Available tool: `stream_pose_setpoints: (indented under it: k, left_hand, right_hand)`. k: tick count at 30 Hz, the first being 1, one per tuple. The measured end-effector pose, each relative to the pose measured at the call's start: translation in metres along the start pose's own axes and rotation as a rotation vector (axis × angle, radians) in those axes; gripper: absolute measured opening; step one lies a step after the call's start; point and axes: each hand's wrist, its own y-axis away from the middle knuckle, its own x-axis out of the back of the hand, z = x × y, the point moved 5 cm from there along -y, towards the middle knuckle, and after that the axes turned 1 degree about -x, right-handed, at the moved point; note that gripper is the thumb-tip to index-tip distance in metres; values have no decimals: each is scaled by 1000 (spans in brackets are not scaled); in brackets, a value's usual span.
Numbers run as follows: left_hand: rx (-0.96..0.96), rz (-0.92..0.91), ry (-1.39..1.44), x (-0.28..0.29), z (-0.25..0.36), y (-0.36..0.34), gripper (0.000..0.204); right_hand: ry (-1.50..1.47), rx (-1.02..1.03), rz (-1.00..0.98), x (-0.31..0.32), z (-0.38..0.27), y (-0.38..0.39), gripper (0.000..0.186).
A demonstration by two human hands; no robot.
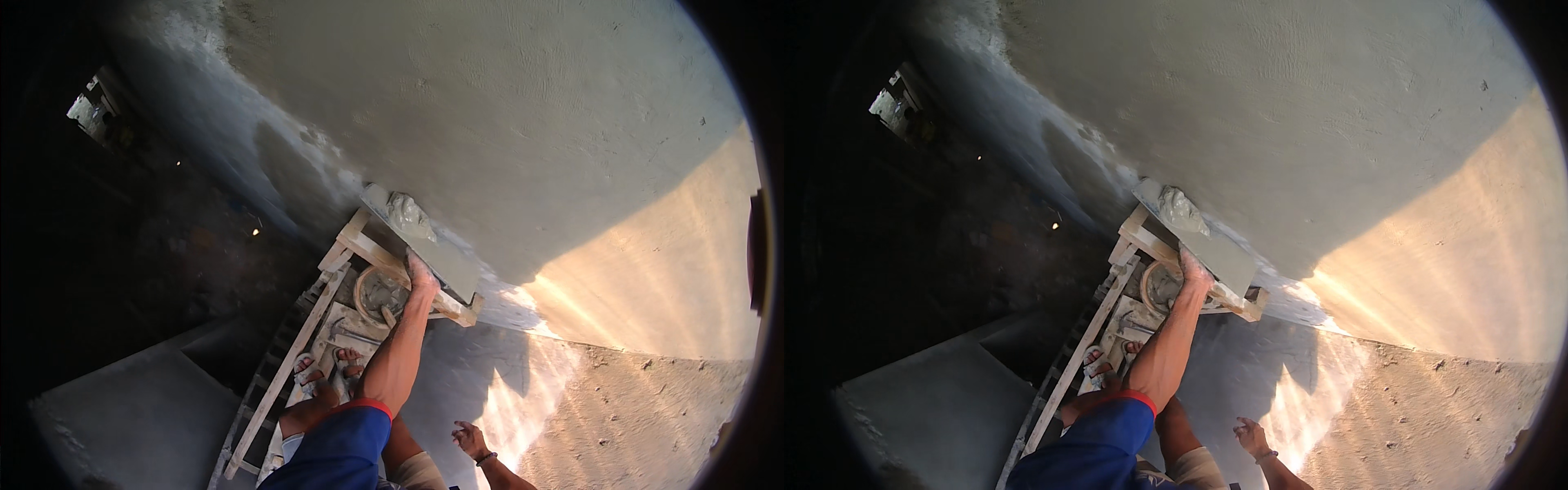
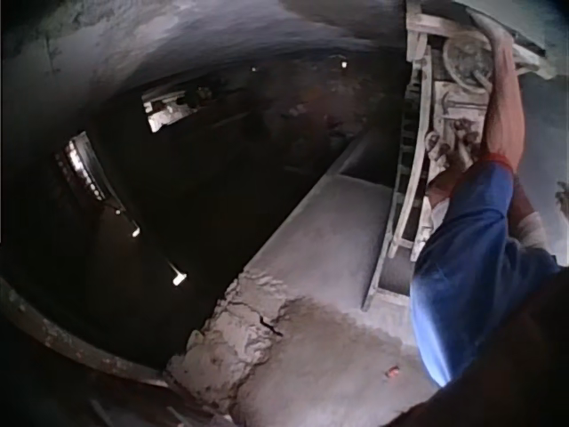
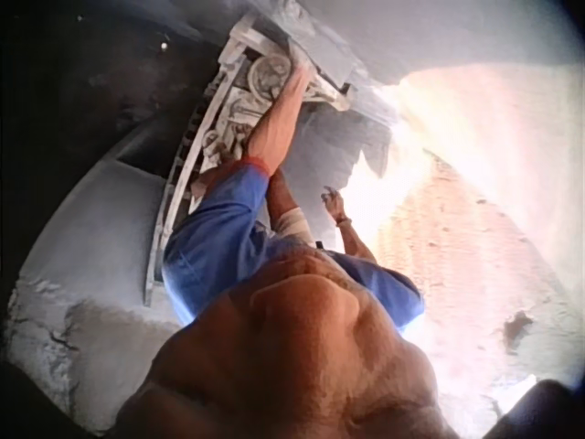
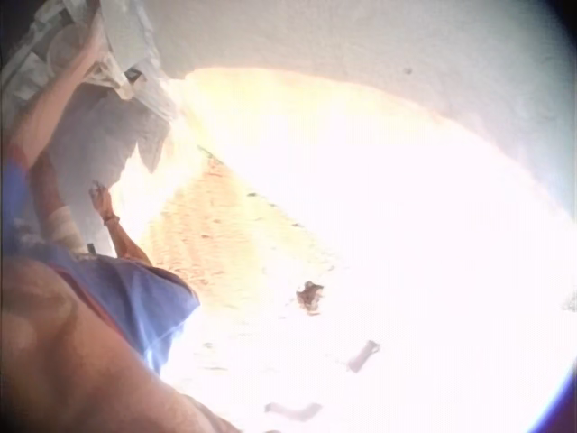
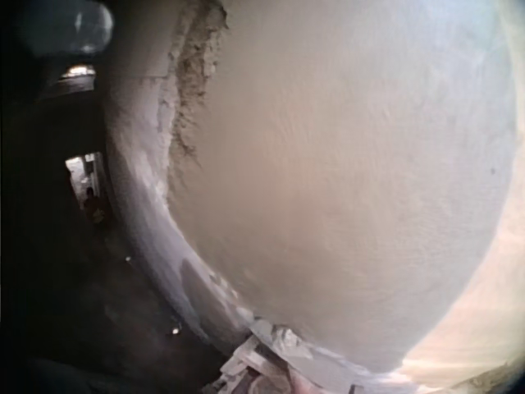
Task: The person applies wet plaster to a wall using a trowel and a wooden board, smoothing it across the surface and refilling from a bucket.
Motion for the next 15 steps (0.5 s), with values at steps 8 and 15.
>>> stream_pose_setpoints:
  k: [8,15]
  left_hand:
    - [-78,362,-163,-75,7,68,34]
    - [-364,416,-503,-161,31,127,54]
  right_hand:
    - [416,54,-3,-13,-30,61,38]
    - [572,109,98,-17,-98,106,39]
